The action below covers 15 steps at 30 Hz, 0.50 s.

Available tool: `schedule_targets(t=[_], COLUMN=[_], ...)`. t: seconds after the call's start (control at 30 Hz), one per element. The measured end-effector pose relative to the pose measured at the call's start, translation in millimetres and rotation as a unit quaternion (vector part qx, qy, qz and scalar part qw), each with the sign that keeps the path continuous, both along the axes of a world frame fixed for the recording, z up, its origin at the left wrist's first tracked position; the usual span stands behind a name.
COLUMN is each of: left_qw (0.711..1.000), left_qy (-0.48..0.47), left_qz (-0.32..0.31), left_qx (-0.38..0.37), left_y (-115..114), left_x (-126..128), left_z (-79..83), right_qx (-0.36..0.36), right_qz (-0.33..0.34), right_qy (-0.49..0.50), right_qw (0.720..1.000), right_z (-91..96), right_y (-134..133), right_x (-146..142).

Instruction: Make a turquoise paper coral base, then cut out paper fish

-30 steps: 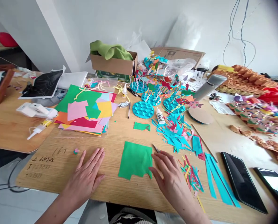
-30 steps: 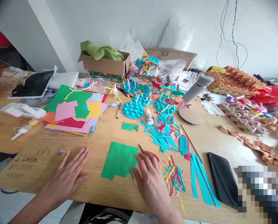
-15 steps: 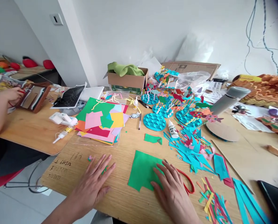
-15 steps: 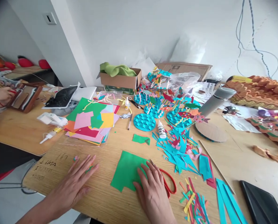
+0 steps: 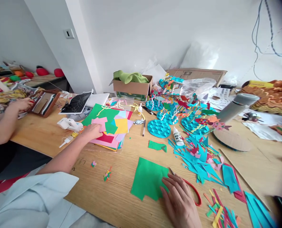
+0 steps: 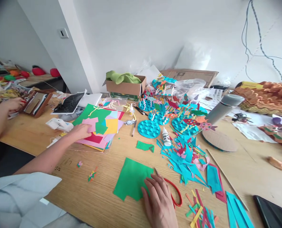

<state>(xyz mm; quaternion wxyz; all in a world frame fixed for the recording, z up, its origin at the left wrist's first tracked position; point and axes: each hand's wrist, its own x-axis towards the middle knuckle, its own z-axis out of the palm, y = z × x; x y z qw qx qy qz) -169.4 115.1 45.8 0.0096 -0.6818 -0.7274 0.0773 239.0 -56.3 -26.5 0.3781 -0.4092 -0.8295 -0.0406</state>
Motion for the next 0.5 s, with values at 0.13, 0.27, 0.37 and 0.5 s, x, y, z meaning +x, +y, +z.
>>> schedule_targets(t=[0.13,0.27,0.37,0.5], left_qw=[1.000,1.000,0.999,0.999], left_qy=[0.009,0.009,0.005,0.003], left_qz=[-0.002,-0.019,-0.034,-0.045], left_qx=[-0.012,-0.021,-0.023,-0.020], left_y=[1,1,1,0], left_x=[-8,-18,-20,-15], left_z=[-10.6,-11.1,-9.8,-6.8], right_qx=[-0.009,-0.016,-0.021,-0.040], right_qz=[-0.003,0.004,0.004,0.001], right_qy=[0.006,0.009,0.028,0.048], right_qw=[1.000,1.000,0.999,0.998], right_z=[-1.3,-1.4,-0.4,2.3], right_y=[0,1,0,-2], right_x=[-2,-3,-4,-4])
